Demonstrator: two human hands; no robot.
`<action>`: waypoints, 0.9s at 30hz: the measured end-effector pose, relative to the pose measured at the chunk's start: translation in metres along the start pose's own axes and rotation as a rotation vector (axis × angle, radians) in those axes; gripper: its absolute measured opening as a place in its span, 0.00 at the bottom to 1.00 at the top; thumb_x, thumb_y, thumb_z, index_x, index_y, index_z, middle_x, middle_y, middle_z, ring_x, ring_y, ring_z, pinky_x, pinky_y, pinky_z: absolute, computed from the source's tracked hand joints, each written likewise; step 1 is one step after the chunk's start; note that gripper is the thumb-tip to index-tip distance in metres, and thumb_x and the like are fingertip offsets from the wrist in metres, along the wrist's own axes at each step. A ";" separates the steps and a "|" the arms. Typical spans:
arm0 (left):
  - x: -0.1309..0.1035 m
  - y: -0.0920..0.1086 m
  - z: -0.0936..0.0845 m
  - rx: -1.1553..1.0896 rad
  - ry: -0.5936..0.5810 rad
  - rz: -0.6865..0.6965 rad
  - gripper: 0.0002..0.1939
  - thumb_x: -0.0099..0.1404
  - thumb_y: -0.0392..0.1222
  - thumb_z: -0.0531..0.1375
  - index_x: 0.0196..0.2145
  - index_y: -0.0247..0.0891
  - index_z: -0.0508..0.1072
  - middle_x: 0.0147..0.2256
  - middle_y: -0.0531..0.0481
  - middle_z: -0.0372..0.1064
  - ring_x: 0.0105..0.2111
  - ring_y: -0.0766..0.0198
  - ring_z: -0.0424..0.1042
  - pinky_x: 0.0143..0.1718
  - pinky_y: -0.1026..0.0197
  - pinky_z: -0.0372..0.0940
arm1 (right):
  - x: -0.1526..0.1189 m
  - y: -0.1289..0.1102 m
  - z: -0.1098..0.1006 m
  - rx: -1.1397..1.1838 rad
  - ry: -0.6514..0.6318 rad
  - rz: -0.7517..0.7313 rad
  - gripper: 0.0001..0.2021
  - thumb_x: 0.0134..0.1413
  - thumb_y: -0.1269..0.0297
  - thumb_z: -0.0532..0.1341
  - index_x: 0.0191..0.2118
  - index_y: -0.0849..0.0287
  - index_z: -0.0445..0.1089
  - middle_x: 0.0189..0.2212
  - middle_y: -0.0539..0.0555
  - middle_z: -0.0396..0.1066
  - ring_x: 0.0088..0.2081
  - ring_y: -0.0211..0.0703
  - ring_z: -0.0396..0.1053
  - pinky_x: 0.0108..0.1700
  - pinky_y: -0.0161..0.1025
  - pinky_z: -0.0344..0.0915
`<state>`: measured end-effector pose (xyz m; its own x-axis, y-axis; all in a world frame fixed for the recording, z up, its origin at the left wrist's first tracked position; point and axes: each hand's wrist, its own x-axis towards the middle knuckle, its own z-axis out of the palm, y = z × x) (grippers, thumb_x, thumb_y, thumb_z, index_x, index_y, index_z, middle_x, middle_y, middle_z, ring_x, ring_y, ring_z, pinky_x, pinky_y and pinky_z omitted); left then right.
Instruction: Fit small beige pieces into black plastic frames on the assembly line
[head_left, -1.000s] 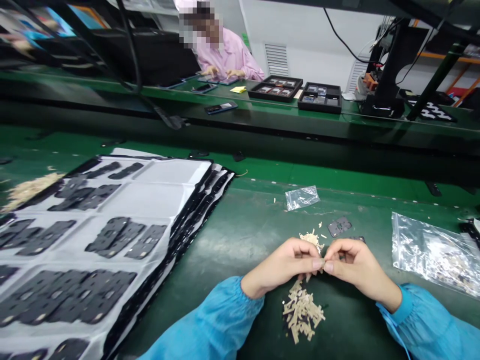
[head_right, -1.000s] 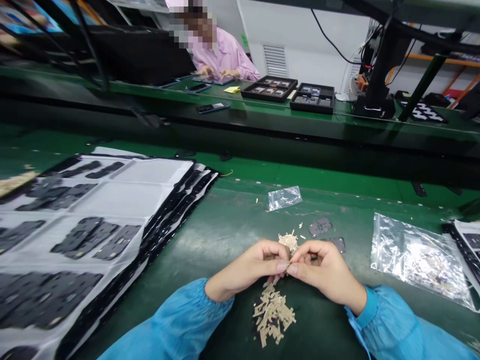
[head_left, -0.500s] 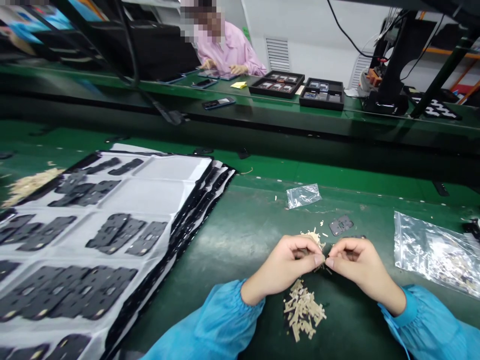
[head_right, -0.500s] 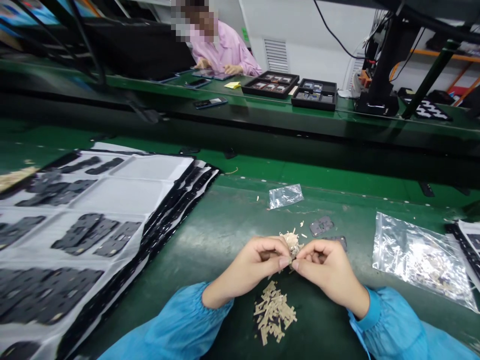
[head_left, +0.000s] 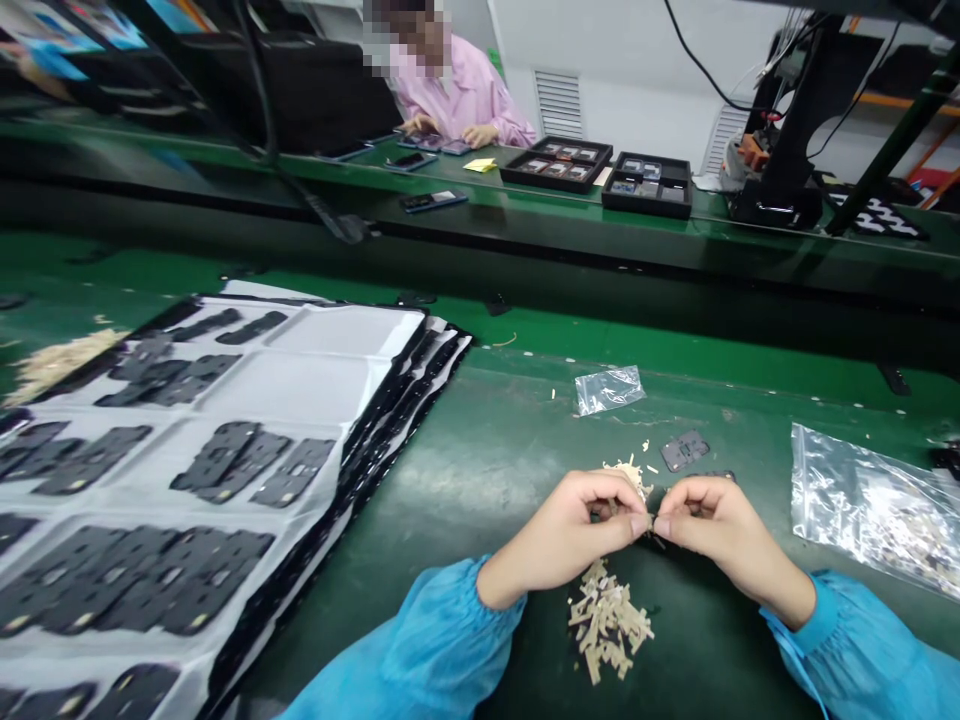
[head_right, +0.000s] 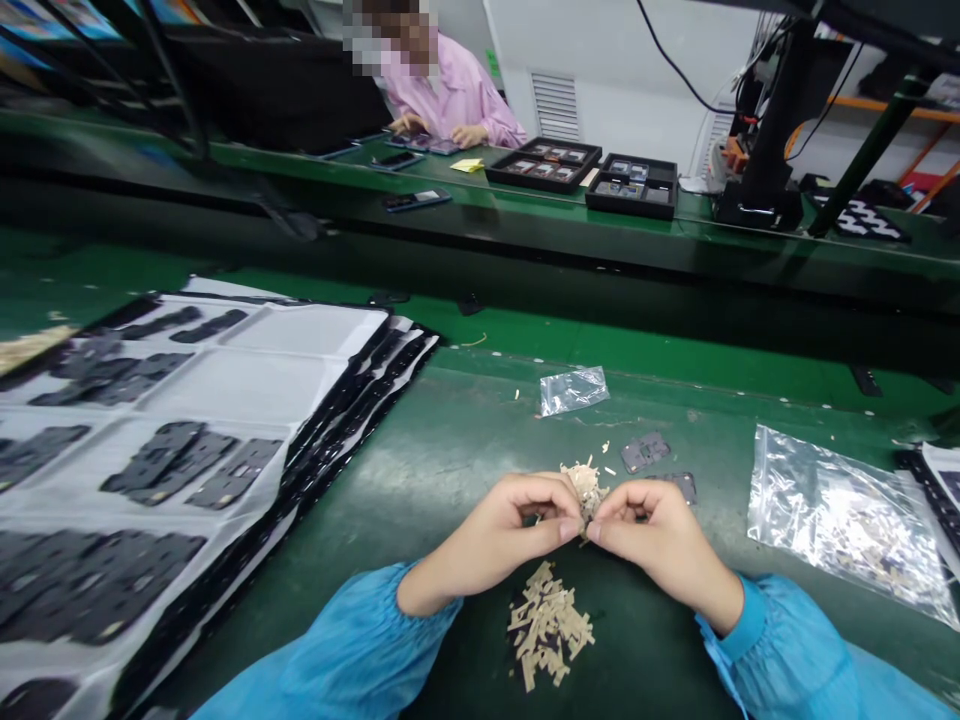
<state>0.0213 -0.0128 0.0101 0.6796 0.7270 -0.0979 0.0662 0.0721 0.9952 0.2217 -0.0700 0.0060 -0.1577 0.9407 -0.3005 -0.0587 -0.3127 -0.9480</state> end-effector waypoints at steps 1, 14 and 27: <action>0.000 0.000 0.000 -0.007 0.002 -0.012 0.08 0.62 0.42 0.65 0.29 0.34 0.77 0.29 0.51 0.69 0.28 0.67 0.65 0.31 0.63 0.59 | 0.000 0.000 0.000 0.002 0.001 0.006 0.13 0.46 0.55 0.75 0.27 0.59 0.77 0.23 0.49 0.74 0.25 0.37 0.66 0.30 0.35 0.61; 0.000 -0.003 0.002 -0.040 0.017 -0.043 0.11 0.63 0.45 0.65 0.29 0.33 0.75 0.29 0.51 0.67 0.28 0.67 0.63 0.30 0.63 0.57 | -0.002 -0.001 0.002 0.045 0.027 -0.001 0.08 0.49 0.60 0.71 0.27 0.59 0.78 0.22 0.49 0.72 0.25 0.36 0.63 0.29 0.33 0.59; 0.000 -0.001 0.002 -0.027 -0.004 -0.047 0.12 0.64 0.46 0.64 0.30 0.33 0.74 0.30 0.50 0.67 0.29 0.66 0.63 0.32 0.62 0.57 | -0.002 -0.002 0.003 0.047 0.021 0.012 0.10 0.47 0.59 0.72 0.27 0.60 0.76 0.22 0.48 0.70 0.25 0.36 0.61 0.29 0.33 0.56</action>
<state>0.0229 -0.0143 0.0089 0.6791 0.7196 -0.1447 0.0788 0.1246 0.9891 0.2188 -0.0721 0.0088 -0.1375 0.9392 -0.3147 -0.1029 -0.3296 -0.9385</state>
